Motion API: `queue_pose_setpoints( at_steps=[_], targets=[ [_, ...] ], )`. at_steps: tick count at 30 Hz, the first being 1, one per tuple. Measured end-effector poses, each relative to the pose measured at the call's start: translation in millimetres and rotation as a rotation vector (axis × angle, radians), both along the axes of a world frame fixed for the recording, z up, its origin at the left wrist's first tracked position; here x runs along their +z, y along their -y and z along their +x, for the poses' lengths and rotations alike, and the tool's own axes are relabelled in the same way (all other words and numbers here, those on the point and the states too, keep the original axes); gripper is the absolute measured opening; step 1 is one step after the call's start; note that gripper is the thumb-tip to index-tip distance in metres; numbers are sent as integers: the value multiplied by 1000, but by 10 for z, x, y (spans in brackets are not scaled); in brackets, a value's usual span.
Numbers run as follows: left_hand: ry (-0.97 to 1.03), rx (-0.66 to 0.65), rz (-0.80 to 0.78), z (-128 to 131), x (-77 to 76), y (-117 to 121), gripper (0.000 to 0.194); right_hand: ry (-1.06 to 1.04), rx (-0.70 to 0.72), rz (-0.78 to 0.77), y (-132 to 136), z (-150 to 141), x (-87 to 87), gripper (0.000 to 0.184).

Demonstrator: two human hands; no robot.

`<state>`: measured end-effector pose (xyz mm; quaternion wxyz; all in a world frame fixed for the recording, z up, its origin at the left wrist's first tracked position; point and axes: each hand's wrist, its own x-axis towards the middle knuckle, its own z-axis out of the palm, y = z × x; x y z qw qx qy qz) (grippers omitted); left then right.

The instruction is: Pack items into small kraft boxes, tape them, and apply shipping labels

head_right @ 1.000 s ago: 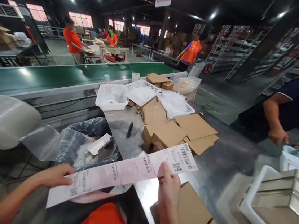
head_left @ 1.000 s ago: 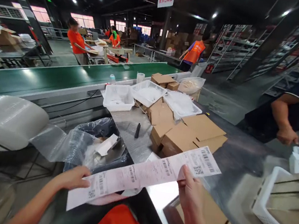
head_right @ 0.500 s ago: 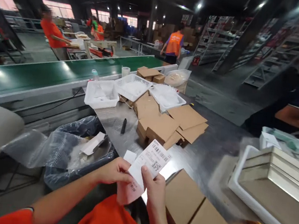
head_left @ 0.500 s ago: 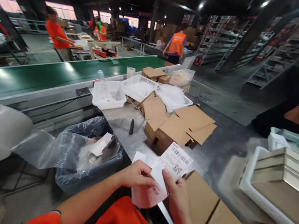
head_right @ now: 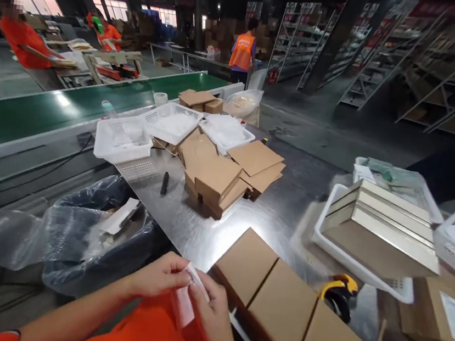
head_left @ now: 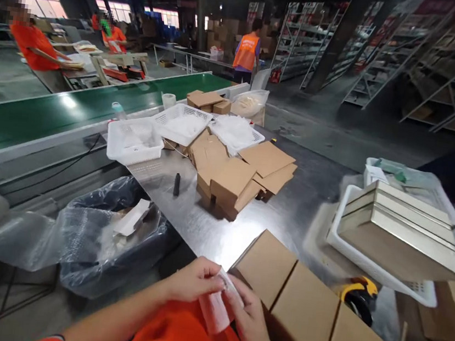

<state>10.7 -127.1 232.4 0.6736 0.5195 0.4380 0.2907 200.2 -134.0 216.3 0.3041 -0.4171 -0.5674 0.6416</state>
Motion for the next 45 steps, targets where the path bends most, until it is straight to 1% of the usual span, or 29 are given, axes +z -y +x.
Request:
queue_pose_setpoints(
  at_steps=[2,4,6,7,8,10,12,13,14,16,17,18,19,21,23,25,26,28,29,31,32,33,35,36,37,39,42,43,45],
  targets=[
    [-39,-55,-19,89,-12,1,50,-73,20,-67,54,48,-30,45],
    [-47,-110,-66,142,-53,-24,49,-98,30,-91,68,97,-109,44],
    [-61,-181,-108,116,-123,-64,46,-110,8,-132,17,180,-229,47],
    [-91,-226,-115,57,-169,-81,44,-114,-28,-178,-37,247,-294,49],
    [-150,-264,-117,-37,-222,-89,41,-122,-100,-244,-108,338,-356,49],
    [-330,-302,-129,-332,-342,-54,35,-143,-335,-376,-285,594,-443,45],
    [-528,-248,-180,-730,-464,64,33,-162,-584,-443,-461,914,-471,42],
    [-609,-197,-206,-941,-517,148,35,-176,-688,-433,-530,1068,-470,44],
    [-681,-136,-235,-1140,-561,240,38,-190,-796,-383,-579,1198,-470,46],
    [-750,-57,-314,-1452,-621,405,34,-118,-944,-181,-620,1339,-509,48],
    [-759,-11,-336,-1545,-638,461,34,-24,-965,-33,-617,1337,-564,48],
    [-758,33,-344,-1589,-651,493,36,97,-938,128,-605,1290,-649,49],
    [-756,75,-336,-1585,-661,501,37,225,-869,274,-586,1207,-763,51],
    [-748,124,-279,-1455,-681,460,35,420,-673,459,-532,989,-1053,58],
    [-742,122,-229,-1237,-704,391,33,494,-534,500,-444,784,-1350,64],
    [-682,77,-225,-1024,-727,349,32,589,-438,493,-321,643,-1562,61],
    [-640,50,-239,-942,-740,347,32,667,-391,496,-261,595,-1617,57],
    [-583,17,-266,-845,-764,374,32,845,-263,511,-203,522,-1631,53],
    [-580,18,-269,-827,-773,395,32,920,-184,515,-232,491,-1600,57],
    [-616,49,-254,-830,-783,434,30,1008,-56,504,-443,440,-1506,66],
    [-628,63,-247,-840,-781,446,30,1047,-31,492,-616,424,-1461,70],
    [-627,72,-242,-847,-776,453,31,1095,-41,478,-810,416,-1427,72],
    [-601,100,-221,-837,-754,452,32,1197,-141,453,-1165,418,-1411,75],
    [-579,125,-207,-814,-739,446,34,1231,-196,452,-1278,424,-1437,76],
    [-555,156,-190,-777,-724,436,36,1247,-237,467,-1326,429,-1488,77],
    [-495,226,-147,-666,-687,403,41,1229,-251,562,-1219,441,-1662,80],
    [-386,293,-83,-459,-611,327,46,1138,-218,816,-733,480,-1973,86],
    [-354,305,-72,-399,-583,296,47,1118,-210,882,-563,498,-2045,85],
    [-307,318,-76,-310,-537,233,47,1098,-197,955,-308,519,-2114,78]
  ],
)
